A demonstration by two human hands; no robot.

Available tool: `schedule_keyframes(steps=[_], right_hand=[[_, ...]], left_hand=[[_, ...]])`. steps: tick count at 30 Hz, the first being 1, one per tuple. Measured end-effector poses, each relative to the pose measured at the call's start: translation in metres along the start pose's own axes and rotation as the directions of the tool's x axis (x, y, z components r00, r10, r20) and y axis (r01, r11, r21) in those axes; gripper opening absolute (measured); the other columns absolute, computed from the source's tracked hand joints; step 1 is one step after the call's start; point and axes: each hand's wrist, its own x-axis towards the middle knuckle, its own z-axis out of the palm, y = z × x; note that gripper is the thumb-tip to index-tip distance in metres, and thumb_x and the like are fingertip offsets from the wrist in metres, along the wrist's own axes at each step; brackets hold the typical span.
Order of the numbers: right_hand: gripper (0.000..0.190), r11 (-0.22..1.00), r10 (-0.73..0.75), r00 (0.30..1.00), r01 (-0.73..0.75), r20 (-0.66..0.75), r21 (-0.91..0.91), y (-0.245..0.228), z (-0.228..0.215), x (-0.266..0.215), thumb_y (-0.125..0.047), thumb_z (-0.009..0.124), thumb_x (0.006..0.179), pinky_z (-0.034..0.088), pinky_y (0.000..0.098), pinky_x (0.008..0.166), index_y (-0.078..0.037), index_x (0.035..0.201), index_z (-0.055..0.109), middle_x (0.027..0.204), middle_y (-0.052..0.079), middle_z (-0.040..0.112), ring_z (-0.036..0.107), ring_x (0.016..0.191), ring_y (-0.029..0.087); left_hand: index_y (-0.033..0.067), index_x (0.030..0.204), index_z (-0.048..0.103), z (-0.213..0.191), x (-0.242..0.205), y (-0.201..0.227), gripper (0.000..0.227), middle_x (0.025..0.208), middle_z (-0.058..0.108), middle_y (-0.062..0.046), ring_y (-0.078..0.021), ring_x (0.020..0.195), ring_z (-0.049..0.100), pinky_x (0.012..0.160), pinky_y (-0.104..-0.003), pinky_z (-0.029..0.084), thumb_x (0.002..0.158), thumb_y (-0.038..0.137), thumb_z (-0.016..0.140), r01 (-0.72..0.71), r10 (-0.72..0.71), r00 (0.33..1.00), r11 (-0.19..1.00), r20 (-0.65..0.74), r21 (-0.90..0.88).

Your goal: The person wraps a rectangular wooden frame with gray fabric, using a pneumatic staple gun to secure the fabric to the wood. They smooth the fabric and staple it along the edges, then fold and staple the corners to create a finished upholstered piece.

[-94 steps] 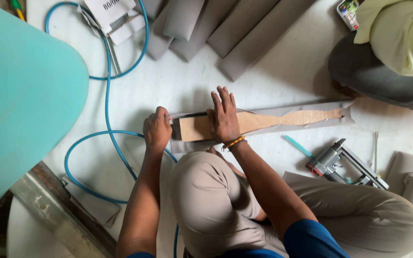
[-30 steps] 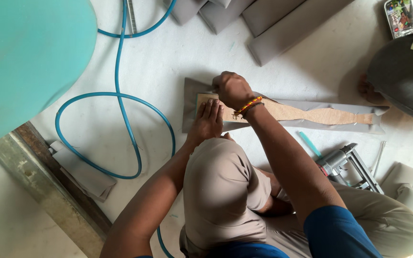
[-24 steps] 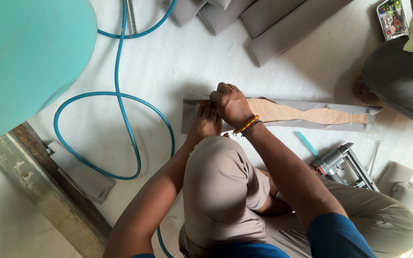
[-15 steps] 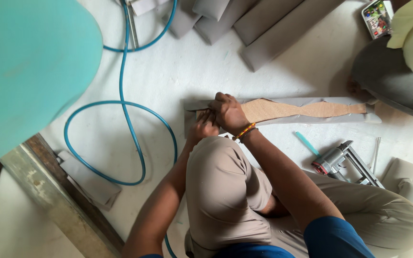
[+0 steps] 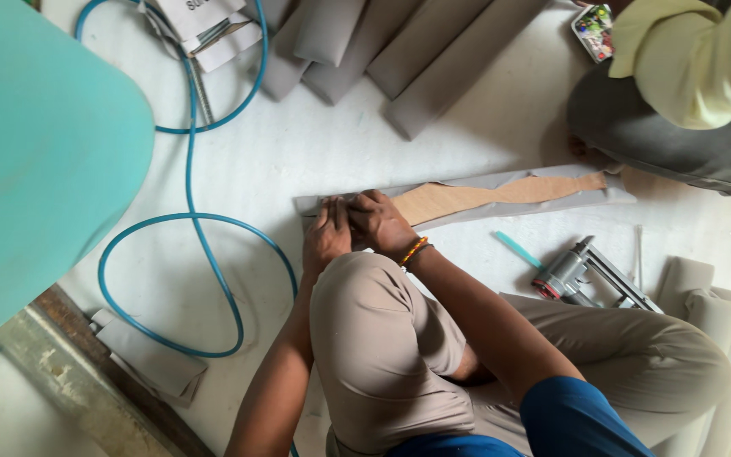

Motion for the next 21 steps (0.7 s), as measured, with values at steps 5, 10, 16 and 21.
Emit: schedule_keyframes(steps=[5,10,16,21], right_hand=[[0.025,0.967,0.132,0.991,-0.129,0.004,0.218,0.001,-0.015,-0.013,-0.001,0.07,0.085,0.054,0.0404,0.098,0.0,0.11,0.073,0.123,0.018,0.068,0.062,0.114,0.034],[0.027,0.943,0.307,0.951,-0.31,0.046,0.119,0.039,-0.091,-0.113,0.002,0.066,0.083,0.056,0.0403,0.089,0.001,0.11,0.071,0.113,0.02,0.07,0.067,0.102,0.034],[0.031,0.682,0.731,0.321,-0.336,0.602,-0.649,0.09,-0.229,-0.294,-0.039,0.07,0.09,0.056,0.0417,0.081,-0.009,0.086,0.077,0.087,0.012,0.074,0.071,0.084,0.027],[0.033,0.242,0.858,-0.088,-0.8,0.506,-0.549,0.114,-0.308,-0.371,-0.036,0.074,0.088,0.059,0.0379,0.081,-0.004,0.093,0.08,0.084,0.012,0.078,0.074,0.081,0.025]], left_hand=[[0.0012,0.154,0.034,-0.007,0.004,0.003,0.073,0.16,0.036,-0.015,-0.0297,0.15,0.028,0.116,-0.042,0.032,0.096,0.041,0.052,0.063,-0.077,0.983,0.994,0.165,0.084],[0.0065,0.154,0.038,0.004,-0.002,0.005,0.075,0.163,0.034,-0.011,-0.0272,0.153,0.028,0.118,-0.045,0.033,0.096,0.051,0.054,0.095,-0.108,0.987,0.99,0.121,0.106],[0.0072,0.155,0.04,0.009,0.005,0.003,0.079,0.163,0.036,-0.012,-0.0285,0.153,0.029,0.116,-0.046,0.032,0.093,0.052,0.059,0.124,-0.131,0.985,0.99,0.113,0.068],[0.0079,0.155,0.038,-0.002,0.004,0.005,0.077,0.163,0.034,-0.01,-0.0277,0.152,0.027,0.117,-0.046,0.028,0.093,0.049,0.059,0.158,-0.164,0.972,0.986,0.169,0.047]])
